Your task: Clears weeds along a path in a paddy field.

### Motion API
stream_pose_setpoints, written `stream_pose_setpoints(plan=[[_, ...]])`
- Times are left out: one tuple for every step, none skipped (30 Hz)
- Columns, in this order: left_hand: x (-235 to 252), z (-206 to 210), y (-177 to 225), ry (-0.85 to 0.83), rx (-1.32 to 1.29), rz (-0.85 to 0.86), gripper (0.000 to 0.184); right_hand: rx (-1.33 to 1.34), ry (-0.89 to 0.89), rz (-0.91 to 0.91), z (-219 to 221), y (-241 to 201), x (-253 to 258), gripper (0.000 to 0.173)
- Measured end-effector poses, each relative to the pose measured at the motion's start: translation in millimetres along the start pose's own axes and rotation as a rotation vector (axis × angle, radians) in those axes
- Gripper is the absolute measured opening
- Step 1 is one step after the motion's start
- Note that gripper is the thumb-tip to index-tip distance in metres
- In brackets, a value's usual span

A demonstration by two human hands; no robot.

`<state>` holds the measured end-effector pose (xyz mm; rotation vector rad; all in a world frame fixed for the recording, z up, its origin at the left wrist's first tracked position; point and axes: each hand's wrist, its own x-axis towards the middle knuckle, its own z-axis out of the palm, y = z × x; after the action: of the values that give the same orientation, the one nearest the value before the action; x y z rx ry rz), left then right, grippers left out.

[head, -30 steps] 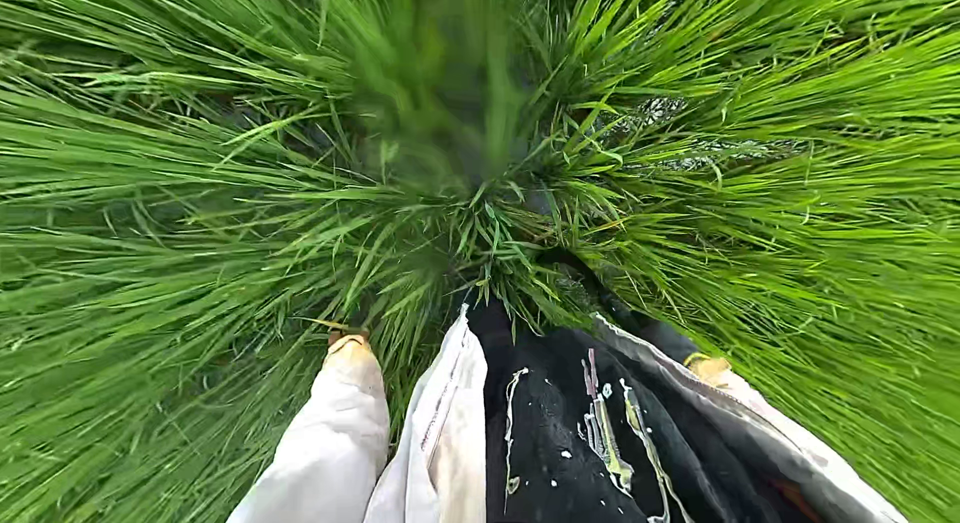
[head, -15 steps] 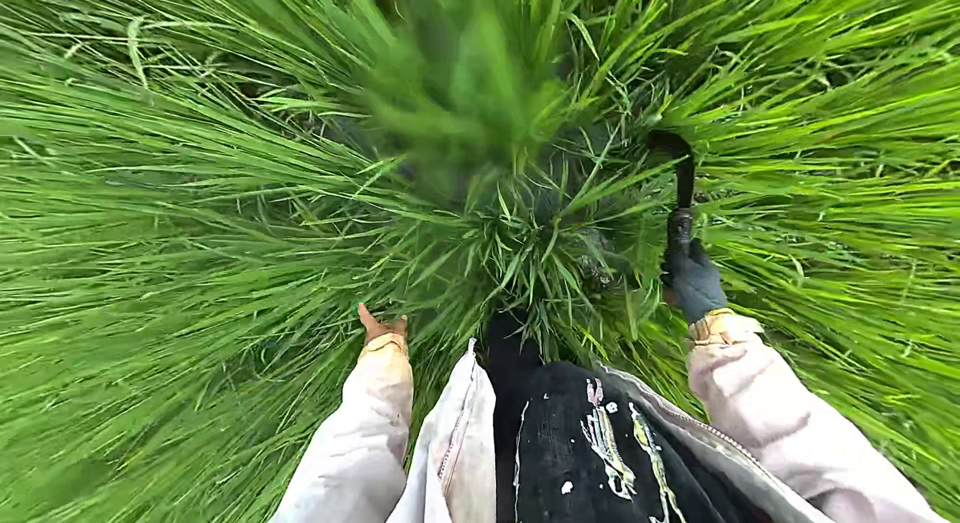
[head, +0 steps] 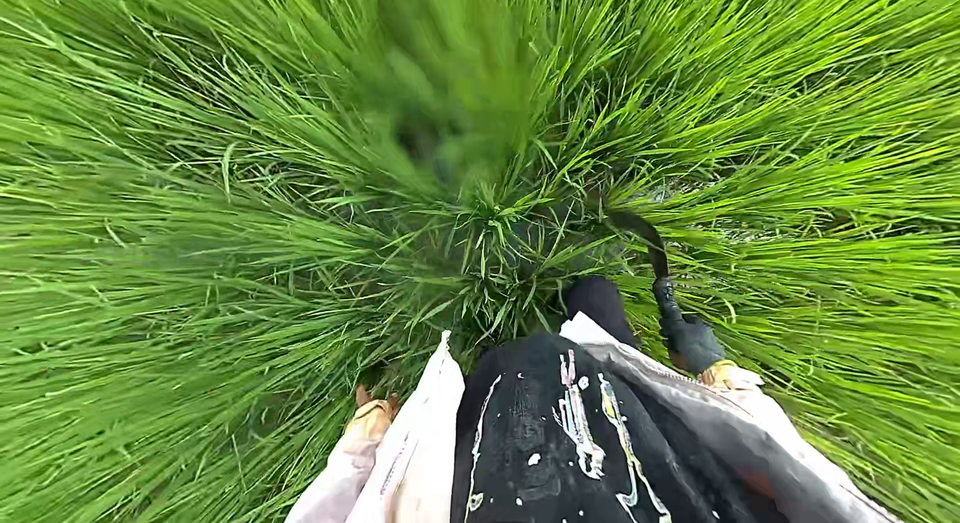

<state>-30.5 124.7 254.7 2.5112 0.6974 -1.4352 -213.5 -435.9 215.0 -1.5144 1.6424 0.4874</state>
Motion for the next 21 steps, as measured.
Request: stream_pose_setpoints(plan=[[-1.2, -7.0, 14.1, 0.048, -0.116, 0.026, 0.055, -0.019, 0.004, 0.004, -3.0, -5.9, -6.3, 0.066], [0.2, -14.7, 29.9, 0.077, -0.28, 0.048, 0.062, -0.065, -0.002, 0.013, -7.8, -19.5, -19.9, 0.063], [11.5, -18.6, 41.0, 0.113, -0.41, 0.065, 0.073, -0.11, -0.029, 0.032, -14.6, -36.6, -36.5, 0.059], [31.7, -15.7, 48.4, 0.189, -0.539, 0.084, 0.085, -0.138, -0.07, 0.058, -23.7, -58.8, -57.1, 0.055], [48.1, -15.4, 59.2, 0.256, -0.636, 0.095, 0.096, -0.168, -0.092, 0.075, -31.0, -78.2, -68.7, 0.052], [58.3, -18.3, 73.3, 0.297, -0.702, 0.096, 0.101, -0.183, -0.096, 0.085, -36.6, -93.2, -70.2, 0.051], [62.7, -22.9, 90.3, 0.321, -0.733, 0.089, 0.102, -0.208, -0.114, 0.089, -43.9, -110.3, -69.8, 0.051], [64.1, -28.4, 109.2, 0.323, -0.752, 0.083, 0.097, -0.245, -0.128, 0.087, -50.5, -124.4, -61.8, 0.055], [63.8, -31.3, 124.5, 0.302, -0.747, 0.089, 0.088, -0.277, -0.139, 0.092, -57.2, -133.9, -49.8, 0.06], [63.6, -31.1, 136.0, 0.261, -0.702, 0.099, 0.074, -0.301, -0.145, 0.095, -64.6, -135.1, -33.8, 0.063], [67.1, -29.2, 148.2, 0.206, -0.646, 0.101, 0.062, -0.33, -0.139, 0.077, -72.2, -126.6, -8.4, 0.065], [74.7, -26.4, 162.4, 0.146, -0.599, 0.097, 0.054, -0.355, -0.125, 0.05, -80.0, -114.1, 25.0, 0.065], [82.3, -22.2, 177.1, 0.106, -0.537, 0.085, 0.05, -0.383, -0.086, 0.023, -87.0, -96.5, 63.8, 0.071], [87.8, -16.8, 192.0, 0.073, -0.492, 0.074, 0.049, -0.413, -0.052, 0.013, -97.2, -84.3, 95.4, 0.082], [89.6, -10.7, 207.4, 0.059, -0.451, 0.065, 0.048, -0.453, -0.024, 0.021, -111.0, -80.9, 117.0, 0.09], [90.2, -3.3, 221.0, 0.059, -0.429, 0.057, 0.047, -0.487, -0.002, 0.026, -126.3, -83.1, 131.1, 0.095], [89.6, 3.3, 232.4, 0.054, -0.415, 0.06, 0.047, -0.516, 0.003, 0.029, -142.4, -88.0, 142.4, 0.097], [85.6, 8.0, 243.8, 0.054, -0.412, 0.06, 0.047, -0.54, -0.006, 0.027, -157.5, -93.4, 154.4, 0.098], [76.6, 9.5, 252.9, 0.048, -0.406, 0.066, 0.047, -0.572, -0.006, 0.015, -169.3, -96.4, 167.7, 0.099], [63.2, 6.4, 257.8, 0.028, -0.383, 0.079, 0.048, -0.6, 0.004, -0.007, -175.8, -100.4, 178.8, 0.098], [49.3, 0.6, 258.8, 0.005, -0.352, 0.093, 0.048, -0.609, 0.027, -0.05, -177.3, -107.7, 187.5, 0.094]])
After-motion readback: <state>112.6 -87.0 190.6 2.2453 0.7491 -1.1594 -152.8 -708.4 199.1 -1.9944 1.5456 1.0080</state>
